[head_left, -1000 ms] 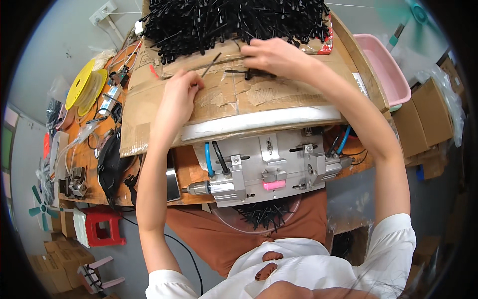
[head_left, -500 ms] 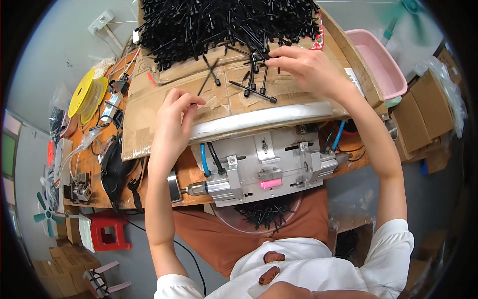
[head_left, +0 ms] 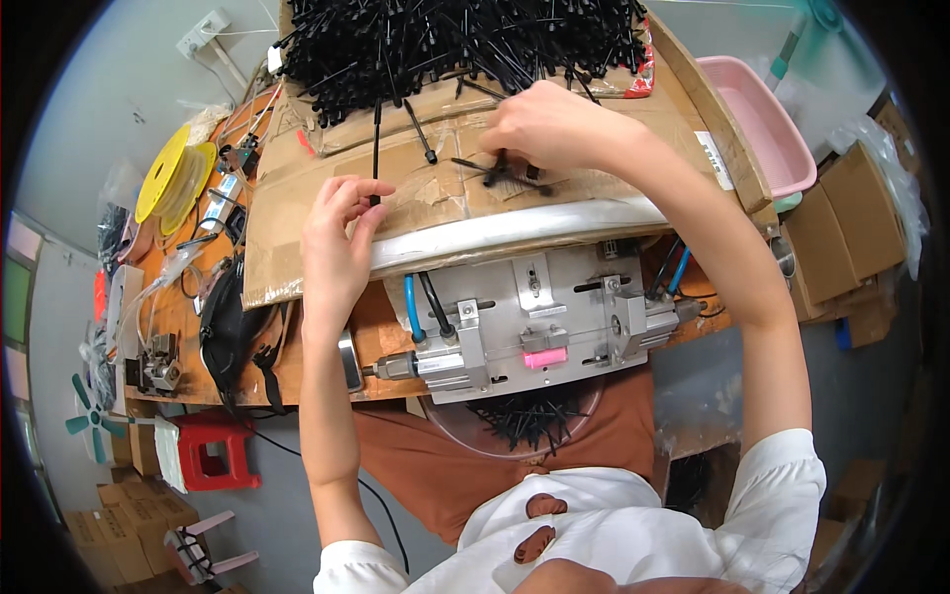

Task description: The person picks up black cable ties from a pile on a cardboard box and feeds them one at a time into a mechanical processing machine on a workbench.

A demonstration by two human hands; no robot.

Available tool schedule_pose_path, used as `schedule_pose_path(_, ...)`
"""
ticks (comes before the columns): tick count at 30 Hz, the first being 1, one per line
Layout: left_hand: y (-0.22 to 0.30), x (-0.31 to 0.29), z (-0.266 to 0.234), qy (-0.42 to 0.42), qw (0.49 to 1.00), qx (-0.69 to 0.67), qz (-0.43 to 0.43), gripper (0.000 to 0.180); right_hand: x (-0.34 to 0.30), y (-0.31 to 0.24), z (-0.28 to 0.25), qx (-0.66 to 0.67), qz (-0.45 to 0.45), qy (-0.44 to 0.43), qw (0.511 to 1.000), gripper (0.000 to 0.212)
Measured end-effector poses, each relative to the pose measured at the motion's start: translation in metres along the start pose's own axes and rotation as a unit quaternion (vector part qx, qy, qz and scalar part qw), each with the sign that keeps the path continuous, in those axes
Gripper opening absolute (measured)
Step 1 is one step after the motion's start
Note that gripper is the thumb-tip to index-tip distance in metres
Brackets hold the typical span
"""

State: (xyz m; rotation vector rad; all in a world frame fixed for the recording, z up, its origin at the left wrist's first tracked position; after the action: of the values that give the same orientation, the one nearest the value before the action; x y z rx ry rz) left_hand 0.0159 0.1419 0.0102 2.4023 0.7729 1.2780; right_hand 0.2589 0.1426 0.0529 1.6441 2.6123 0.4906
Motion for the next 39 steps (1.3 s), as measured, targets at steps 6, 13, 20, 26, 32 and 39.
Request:
schedule_pose_path(6,0.000,-0.004,0.002,-0.003,1.000,-0.017,-0.011,0.018,-0.004,0.008,-0.002,0.268,0.029,0.127,0.955,0.014)
schedule_pose_path(13,0.002,-0.008,0.006,-0.001,1.000,-0.021,-0.017,0.018,-0.048,0.048,-0.012,0.600,0.200,0.112,0.767,0.031)
schedule_pose_path(20,0.016,-0.020,0.006,0.036,0.998,0.034,0.037,0.028,-0.092,0.045,-0.002,0.704,0.239,0.142,0.654,0.042)
schedule_pose_path(26,0.111,-0.100,0.042,-0.031,0.993,0.091,0.062,0.072,-0.139,0.034,-0.004,0.749,0.147,0.209,0.612,0.031)
schedule_pose_path(32,0.146,-0.159,0.100,-0.157,0.975,0.151,0.039,0.062,-0.167,0.009,-0.004,0.754,0.165,0.252,0.584,0.032)
schedule_pose_path(39,0.146,-0.156,0.120,-0.223,0.948,0.220,0.050,0.066,-0.187,-0.007,-0.001,0.755,0.166,0.279,0.570,0.029)
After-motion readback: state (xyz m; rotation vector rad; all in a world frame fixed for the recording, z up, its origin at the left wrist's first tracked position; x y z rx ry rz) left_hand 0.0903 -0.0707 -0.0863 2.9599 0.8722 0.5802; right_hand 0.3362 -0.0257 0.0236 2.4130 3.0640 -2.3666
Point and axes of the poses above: each hand's wrist, its own x-axis towards the middle knuckle, its own z-axis out of the palm, y = z × x, the point moved 2 cm from there along x, towards the middle knuckle, and after that the axes turned 13 degrees about z, right-handed, at the moved point
